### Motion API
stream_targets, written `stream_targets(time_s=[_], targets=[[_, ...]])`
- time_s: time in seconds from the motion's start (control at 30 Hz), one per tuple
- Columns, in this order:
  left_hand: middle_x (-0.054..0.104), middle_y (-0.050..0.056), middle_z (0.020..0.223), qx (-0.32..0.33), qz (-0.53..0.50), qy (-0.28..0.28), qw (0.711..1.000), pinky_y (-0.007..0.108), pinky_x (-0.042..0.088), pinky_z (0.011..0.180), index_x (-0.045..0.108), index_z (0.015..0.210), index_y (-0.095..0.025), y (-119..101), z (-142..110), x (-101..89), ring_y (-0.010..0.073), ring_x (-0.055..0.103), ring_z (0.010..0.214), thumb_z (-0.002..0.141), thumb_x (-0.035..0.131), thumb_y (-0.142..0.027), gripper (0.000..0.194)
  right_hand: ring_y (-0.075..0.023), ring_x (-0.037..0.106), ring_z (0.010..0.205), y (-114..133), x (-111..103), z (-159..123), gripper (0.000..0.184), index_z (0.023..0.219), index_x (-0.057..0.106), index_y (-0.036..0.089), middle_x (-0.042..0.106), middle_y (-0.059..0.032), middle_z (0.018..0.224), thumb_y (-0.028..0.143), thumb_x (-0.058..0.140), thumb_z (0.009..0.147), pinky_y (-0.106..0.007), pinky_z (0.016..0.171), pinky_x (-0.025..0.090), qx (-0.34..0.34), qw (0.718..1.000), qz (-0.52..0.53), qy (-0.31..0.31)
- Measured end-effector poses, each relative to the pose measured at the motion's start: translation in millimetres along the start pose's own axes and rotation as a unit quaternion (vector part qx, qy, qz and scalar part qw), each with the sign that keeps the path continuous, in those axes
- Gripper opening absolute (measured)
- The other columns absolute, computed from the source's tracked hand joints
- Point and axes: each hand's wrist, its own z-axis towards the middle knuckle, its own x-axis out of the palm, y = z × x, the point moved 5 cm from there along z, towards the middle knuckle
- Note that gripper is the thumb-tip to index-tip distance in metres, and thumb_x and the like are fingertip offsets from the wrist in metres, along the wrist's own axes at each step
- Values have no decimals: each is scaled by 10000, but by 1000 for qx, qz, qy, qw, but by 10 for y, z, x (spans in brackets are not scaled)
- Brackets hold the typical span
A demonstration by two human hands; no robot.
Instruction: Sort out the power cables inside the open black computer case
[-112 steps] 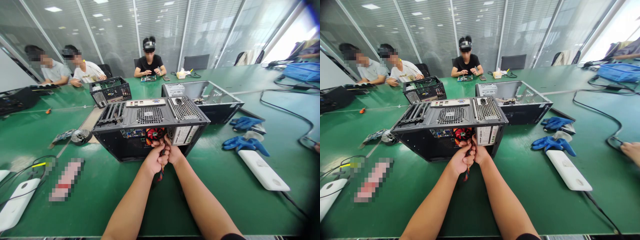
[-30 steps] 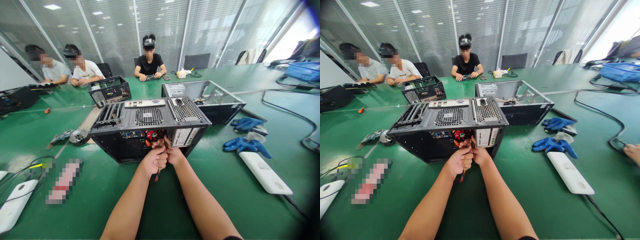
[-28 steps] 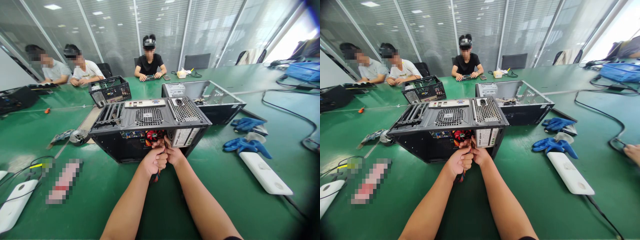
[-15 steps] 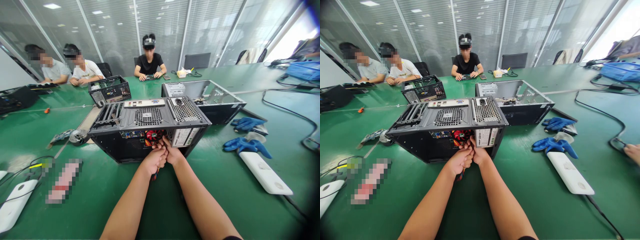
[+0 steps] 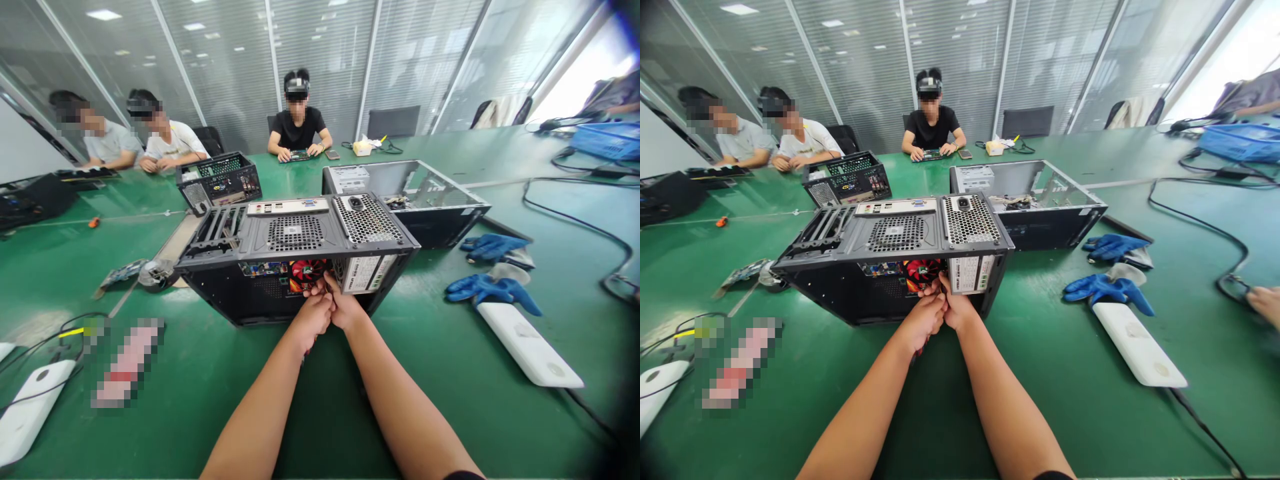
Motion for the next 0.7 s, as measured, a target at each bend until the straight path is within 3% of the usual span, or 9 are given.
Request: stream_targets(time_s=[0.07,0.13,0.23,0.33,0.47,0.6,0.7], targets=[[257,-111,423,-35,-85,65,994,175,124,372,417,686,-198,-18,-44,49,45,158,321,926,487,-400,321,-207,687,751,-3,19,-24,405,625,555,209,644,-6,594,570,721,705,-285,598,508,14,1000,0,4],[241,-120,414,-55,-132,110,984,164,95,355,419,694,-194,-56,-86,73,35,130,312,923,502,-398,318,-216,691,770,-9,40,-43,413,643,581,209,668,-18,628,599,693,716,-302,622,519,30,999,0,14],[235,-122,411,-68,-154,138,976,158,92,341,416,690,-189,-87,-114,83,29,128,302,925,501,-407,332,-221,696,781,-14,56,-53,421,645,589,206,688,-27,656,610,683,717,-306,635,524,39,999,2,21],[249,-124,414,-48,-127,109,985,161,99,344,414,686,-191,-62,-80,63,27,145,301,897,541,-452,358,-217,698,773,-13,38,-34,422,617,567,205,686,-25,641,594,701,709,-295,632,523,26,1000,-5,7],[278,-109,409,8,-10,21,1000,185,135,369,447,657,-191,12,14,-10,43,185,319,885,526,-490,384,-211,695,754,-11,-3,3,421,589,541,205,674,-23,611,567,726,701,-278,599,512,-3,1000,-20,-20],[518,-8,575,135,170,-77,973,194,284,468,528,590,-154,-67,49,-97,83,436,505,867,560,-349,339,-217,693,759,-13,10,10,420,579,529,210,664,-23,598,557,728,708,-286,601,512,-8,1000,-16,-10],[490,-22,547,127,152,-65,978,193,279,464,520,599,-160,-81,36,-93,79,411,478,873,550,-349,334,-223,695,768,-5,31,-4,420,577,533,210,662,-22,598,558,732,703,-299,620,520,-2,1000,-11,-7]])
